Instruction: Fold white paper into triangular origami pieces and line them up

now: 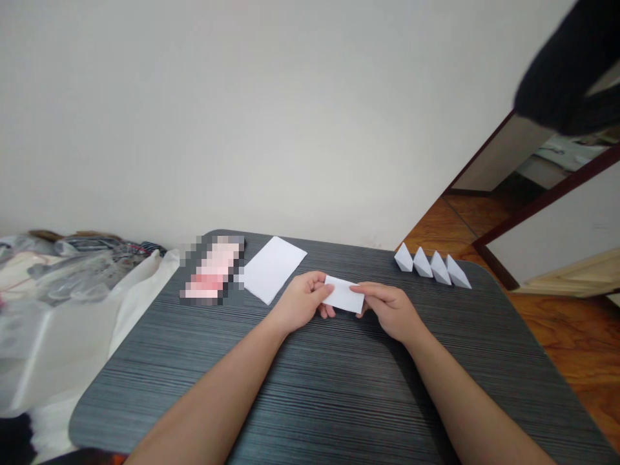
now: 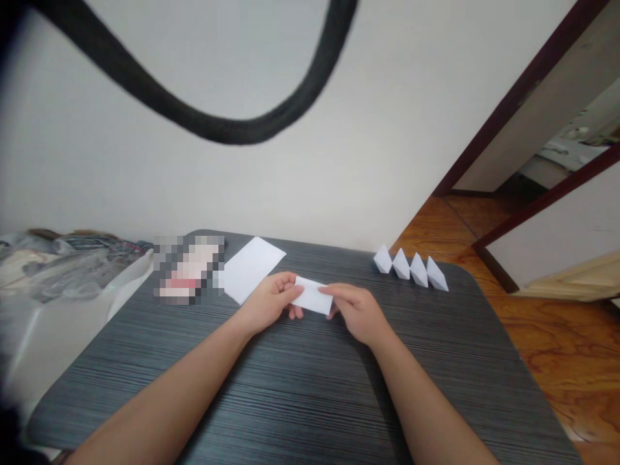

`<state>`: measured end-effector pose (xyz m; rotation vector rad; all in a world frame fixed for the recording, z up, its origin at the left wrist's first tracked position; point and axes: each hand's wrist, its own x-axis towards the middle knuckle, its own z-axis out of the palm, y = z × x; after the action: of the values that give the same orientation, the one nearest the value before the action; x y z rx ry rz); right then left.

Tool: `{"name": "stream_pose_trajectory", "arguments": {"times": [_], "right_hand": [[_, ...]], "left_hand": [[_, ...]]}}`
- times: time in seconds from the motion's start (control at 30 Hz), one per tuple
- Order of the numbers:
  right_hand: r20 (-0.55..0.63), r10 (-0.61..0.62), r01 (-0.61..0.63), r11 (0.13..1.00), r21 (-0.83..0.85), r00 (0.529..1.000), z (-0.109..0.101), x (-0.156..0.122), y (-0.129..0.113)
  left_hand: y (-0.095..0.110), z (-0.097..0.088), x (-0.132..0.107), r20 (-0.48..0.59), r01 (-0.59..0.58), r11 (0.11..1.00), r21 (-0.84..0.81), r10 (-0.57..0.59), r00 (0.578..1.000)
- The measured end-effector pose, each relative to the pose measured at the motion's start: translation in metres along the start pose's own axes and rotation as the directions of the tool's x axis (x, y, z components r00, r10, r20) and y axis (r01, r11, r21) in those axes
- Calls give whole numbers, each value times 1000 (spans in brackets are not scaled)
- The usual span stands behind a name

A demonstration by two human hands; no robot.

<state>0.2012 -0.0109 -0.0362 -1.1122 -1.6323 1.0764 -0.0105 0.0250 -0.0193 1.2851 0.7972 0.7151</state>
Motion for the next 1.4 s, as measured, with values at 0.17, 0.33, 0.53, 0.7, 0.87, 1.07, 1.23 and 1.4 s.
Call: {"name": "stream_pose_trajectory", "arguments": {"times": [0.17,0.33,0.53,0.7,0.87,1.07,1.23,1.4], "right_hand": [[-6,20,-20,1000,-20,1000,0,0,-3],[-55,78,-76,996,37,995,2,-1,-6],[4,259,-255,949,183,966,4,1,-10],[96,338,-349,929,127,936,7,1,-10],[103,348,-360,922,145,932,8,0,-9],[83,329,-338,929,152,941,9,0,-11],[83,323,-333,930,155,943,9,1,-12],[86,324,-334,928,163,942,9,1,-12]], "left_hand": [[1,0,-1,19,-9,1000,-14,10,1000],[1,1,-1,-3,-14,1000,-17,14,1000],[0,1,0,-57,-73,996,-45,70,996],[0,0,0,-87,-77,996,-43,73,994],[0,0,0,-97,-75,997,-36,71,993],[2,1,-1,-102,-67,996,-51,62,993],[5,2,-1,-97,-57,996,-67,51,994],[4,3,-1,-98,-68,995,-79,60,993]]}}
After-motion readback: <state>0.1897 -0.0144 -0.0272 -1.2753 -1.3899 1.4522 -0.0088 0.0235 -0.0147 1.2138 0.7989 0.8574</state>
